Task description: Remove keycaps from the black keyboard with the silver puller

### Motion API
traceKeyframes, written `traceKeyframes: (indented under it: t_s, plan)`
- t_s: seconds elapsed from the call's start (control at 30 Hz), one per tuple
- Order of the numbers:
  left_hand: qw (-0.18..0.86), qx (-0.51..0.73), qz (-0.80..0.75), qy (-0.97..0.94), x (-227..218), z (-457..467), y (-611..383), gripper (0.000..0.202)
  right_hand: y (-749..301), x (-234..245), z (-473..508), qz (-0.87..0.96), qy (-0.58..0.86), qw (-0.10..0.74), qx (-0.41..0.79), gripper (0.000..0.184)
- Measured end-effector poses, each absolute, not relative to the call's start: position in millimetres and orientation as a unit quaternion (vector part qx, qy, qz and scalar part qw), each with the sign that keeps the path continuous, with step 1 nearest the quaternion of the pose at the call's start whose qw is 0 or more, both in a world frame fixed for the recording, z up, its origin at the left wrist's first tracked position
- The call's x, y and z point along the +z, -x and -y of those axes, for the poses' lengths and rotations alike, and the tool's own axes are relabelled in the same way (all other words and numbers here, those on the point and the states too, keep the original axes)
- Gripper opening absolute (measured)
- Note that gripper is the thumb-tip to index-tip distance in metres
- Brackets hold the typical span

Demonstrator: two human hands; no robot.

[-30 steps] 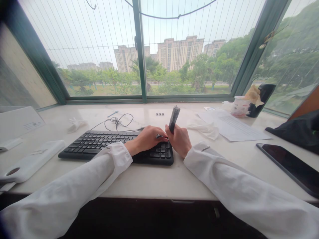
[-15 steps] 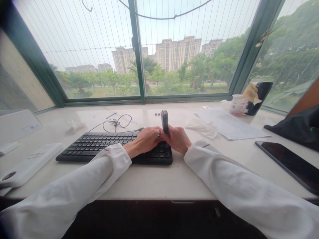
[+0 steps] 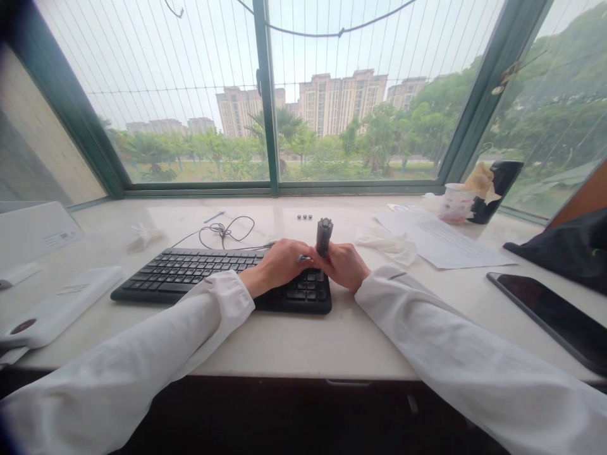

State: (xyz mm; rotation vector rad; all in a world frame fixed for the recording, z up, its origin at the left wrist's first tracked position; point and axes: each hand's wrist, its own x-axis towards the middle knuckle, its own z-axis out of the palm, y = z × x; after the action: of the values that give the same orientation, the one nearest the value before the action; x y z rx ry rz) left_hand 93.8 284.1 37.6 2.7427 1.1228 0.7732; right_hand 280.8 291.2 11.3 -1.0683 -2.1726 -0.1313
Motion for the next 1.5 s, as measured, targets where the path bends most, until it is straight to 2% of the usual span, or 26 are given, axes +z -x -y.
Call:
traceKeyframes:
  t_s: [0.33, 0.5, 0.73, 1.0, 1.2, 1.37, 1.5]
  plan:
    - [-0.02, 0.212, -0.402, -0.89, 40, -280, -94, 0.027, -285, 7, -292, 0.86, 0.388, 0.322, -0.078, 0.053]
    - [-0.01, 0.214, -0.406, -0.888, 40, -281, -92, 0.031, -284, 9, -290, 0.871, 0.362, 0.321, -0.088, 0.053]
    - [0.004, 0.229, -0.386, -0.894, 39, -284, -89, 0.026, -283, 12, -287, 0.873, 0.363, 0.314, -0.09, 0.051]
    - [-0.005, 0.21, -0.373, -0.904, 38, -285, -91, 0.029, -280, 10, -290, 0.837, 0.402, 0.36, -0.095, 0.049]
    - [0.004, 0.224, -0.367, -0.903, 34, -287, -92, 0.029, -263, 20, -282, 0.725, 0.483, 0.486, -0.075, 0.041]
    - [-0.013, 0.203, -0.367, -0.907, 40, -282, -94, 0.031, -265, 40, -282, 0.698, 0.528, 0.472, -0.106, 0.041]
    - [-0.052, 0.17, -0.373, -0.911, 48, -275, -98, 0.032, -278, 52, -289, 0.701, 0.555, 0.447, -0.016, 0.045]
